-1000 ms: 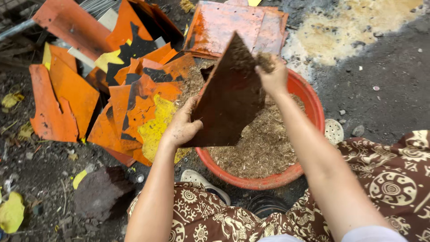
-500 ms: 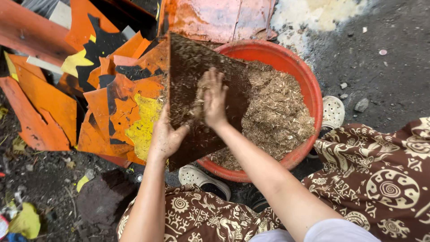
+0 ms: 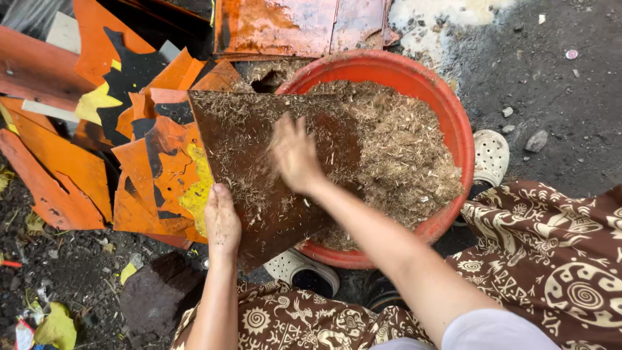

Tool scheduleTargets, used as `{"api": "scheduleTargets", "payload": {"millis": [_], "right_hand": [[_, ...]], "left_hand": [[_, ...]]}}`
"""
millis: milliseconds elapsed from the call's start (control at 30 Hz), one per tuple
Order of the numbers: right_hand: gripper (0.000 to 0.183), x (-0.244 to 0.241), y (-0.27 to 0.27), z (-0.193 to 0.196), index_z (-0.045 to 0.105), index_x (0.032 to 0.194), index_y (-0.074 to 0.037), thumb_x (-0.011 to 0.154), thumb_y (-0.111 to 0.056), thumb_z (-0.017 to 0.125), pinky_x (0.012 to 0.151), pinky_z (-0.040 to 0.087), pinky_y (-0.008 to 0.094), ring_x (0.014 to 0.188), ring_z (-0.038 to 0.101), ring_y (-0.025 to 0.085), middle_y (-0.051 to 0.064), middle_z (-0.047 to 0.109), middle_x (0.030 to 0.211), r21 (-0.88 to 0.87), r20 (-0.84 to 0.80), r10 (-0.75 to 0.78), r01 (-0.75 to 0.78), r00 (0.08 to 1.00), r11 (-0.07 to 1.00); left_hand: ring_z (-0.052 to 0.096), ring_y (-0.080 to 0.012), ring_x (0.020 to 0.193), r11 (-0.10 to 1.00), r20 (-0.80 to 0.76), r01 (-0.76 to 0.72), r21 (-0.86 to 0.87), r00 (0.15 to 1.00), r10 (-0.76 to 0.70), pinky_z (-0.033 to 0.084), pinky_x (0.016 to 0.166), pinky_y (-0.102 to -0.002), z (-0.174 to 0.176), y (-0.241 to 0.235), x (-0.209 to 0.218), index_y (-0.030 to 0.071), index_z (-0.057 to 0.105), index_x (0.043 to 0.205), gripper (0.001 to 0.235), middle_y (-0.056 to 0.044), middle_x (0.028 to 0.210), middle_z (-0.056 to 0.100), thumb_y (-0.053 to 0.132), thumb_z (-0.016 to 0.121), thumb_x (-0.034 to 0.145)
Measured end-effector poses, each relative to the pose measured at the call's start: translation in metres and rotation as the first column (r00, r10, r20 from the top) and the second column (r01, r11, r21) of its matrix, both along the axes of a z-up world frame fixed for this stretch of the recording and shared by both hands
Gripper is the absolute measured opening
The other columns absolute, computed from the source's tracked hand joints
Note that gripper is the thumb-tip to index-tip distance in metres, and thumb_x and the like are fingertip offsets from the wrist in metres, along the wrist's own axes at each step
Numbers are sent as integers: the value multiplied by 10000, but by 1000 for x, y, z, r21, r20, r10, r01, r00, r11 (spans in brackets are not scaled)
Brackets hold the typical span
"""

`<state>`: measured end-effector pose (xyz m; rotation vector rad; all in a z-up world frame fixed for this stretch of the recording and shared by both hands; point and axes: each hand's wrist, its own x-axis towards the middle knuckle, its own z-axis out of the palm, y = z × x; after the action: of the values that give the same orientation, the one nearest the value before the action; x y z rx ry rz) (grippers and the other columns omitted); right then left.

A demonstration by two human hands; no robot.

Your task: The person scrubs multiple orange rectangular plates with a handful of dry, fibrous material over a red basin. The person repeatedly rubs the surface of each plate, then sets it aside and picks up another plate to continue the process.

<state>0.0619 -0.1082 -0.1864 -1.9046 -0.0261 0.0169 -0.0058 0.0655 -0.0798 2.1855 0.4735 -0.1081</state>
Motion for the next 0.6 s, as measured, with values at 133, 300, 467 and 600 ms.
{"api": "scheduleTargets", "payload": {"millis": [133, 300, 467, 600], "right_hand": [[679, 38, -86, -32, 27, 1642, -185, 1058, -492, 192, 1198, -88, 683, 1559, -186, 319, 18, -136, 1706, -463, -464, 72, -311, 883, 830], [799, 22, -186, -57, 97, 1631, -305, 979, -595, 458, 1190, -13, 696, 1552, -136, 366, 140, -122, 1695, -648, -574, -75, -396, 816, 651], [873, -17, -220, -99, 403, 1579, -239, 815, -369, 806, 1081, 449, 544, 1352, 437, 394, 218, 307, 1592, -654, -523, -200, -240, 828, 717], [758, -15, -198, -98, 468, 1552, -267, 841, -139, 698, 802, 606, 440, 921, 673, 271, 121, 661, 1287, -306, -552, -163, -17, 818, 952]], "left_hand": [[564, -306, 1222, 1000, 78, -24, -14, 997, 25, 414, 1070, -372, -4, 2, -9, -97, 535, 1356, 676, -239, 1291, 643, 502, 394, 1076], [572, -286, 1280, 997, 145, 39, 69, 988, -48, 397, 1103, -350, -12, 5, -6, -79, 531, 1395, 636, -217, 1354, 633, 457, 406, 1074], [473, -281, 1379, 996, 260, 53, -74, 965, -32, 331, 1148, -347, -12, -3, 0, -52, 430, 1492, 608, -217, 1491, 518, 399, 392, 1086], [403, -264, 1464, 986, 342, 103, -132, 938, -52, 270, 1207, -351, -5, -13, 19, -49, 417, 1511, 587, -199, 1576, 455, 377, 376, 1109]]}}
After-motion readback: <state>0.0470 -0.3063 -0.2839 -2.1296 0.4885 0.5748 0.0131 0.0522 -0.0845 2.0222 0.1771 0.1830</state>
